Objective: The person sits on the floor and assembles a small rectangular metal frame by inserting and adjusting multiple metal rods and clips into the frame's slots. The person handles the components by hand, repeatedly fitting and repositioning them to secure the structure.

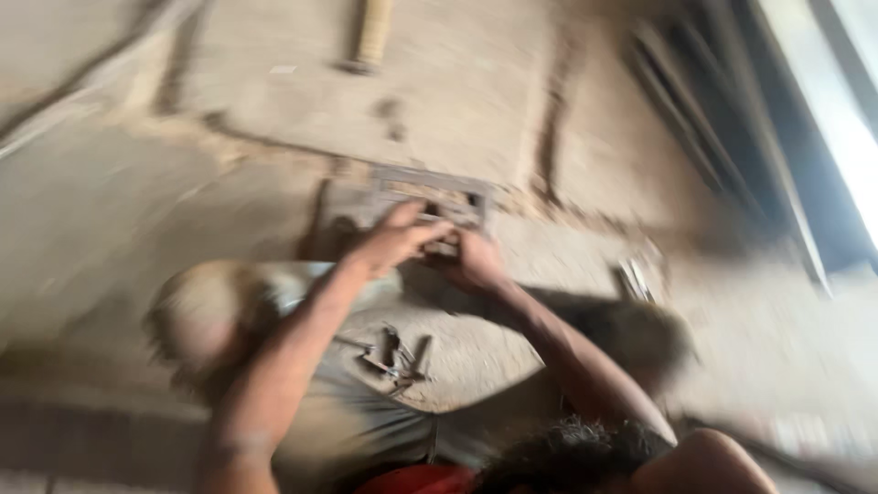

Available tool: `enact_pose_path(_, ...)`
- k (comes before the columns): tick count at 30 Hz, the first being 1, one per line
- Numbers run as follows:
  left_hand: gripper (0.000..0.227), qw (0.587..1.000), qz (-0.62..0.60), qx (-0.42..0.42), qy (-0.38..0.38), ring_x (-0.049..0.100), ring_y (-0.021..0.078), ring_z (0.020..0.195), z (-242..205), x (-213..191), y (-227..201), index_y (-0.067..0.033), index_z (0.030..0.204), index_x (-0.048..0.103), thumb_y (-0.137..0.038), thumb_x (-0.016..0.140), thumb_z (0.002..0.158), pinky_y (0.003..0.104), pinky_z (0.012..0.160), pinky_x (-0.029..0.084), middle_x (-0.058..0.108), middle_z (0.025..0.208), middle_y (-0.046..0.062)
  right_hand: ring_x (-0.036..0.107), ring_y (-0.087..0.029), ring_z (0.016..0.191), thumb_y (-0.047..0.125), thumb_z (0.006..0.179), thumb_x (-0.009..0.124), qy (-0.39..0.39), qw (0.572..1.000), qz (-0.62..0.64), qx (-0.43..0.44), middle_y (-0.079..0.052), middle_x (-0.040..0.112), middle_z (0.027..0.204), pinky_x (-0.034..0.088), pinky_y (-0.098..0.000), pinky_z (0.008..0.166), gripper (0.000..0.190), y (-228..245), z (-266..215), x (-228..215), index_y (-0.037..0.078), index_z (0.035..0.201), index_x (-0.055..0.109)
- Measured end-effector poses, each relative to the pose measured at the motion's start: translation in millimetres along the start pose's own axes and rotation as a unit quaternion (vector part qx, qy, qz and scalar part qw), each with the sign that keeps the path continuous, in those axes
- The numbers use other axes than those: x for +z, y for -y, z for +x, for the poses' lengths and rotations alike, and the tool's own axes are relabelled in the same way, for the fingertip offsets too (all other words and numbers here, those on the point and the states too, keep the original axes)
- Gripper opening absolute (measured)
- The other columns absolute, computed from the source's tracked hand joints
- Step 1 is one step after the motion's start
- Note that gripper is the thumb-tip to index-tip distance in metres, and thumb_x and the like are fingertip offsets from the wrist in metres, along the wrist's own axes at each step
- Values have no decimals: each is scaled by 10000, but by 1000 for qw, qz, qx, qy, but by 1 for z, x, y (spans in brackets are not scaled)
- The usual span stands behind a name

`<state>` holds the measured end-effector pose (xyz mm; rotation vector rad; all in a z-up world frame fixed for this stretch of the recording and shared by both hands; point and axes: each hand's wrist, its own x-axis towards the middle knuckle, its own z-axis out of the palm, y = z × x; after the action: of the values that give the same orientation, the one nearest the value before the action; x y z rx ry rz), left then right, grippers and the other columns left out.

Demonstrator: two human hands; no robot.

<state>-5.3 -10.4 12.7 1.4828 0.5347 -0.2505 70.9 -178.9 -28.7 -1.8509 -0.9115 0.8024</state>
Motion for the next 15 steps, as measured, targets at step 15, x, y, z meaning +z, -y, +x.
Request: enact_pose_path(15, 53, 988, -149, -37, -13, 556, 69, 685, -9, -13, 3, -138, 1100, 639, -169, 628, 1058, 196, 552, 421, 646, 896, 9, 742, -273, 795, 484, 912, 706, -28, 978, -201, -41, -91, 771, 910, 601, -430, 724, 400, 2, 6, 14, 129, 1095, 706)
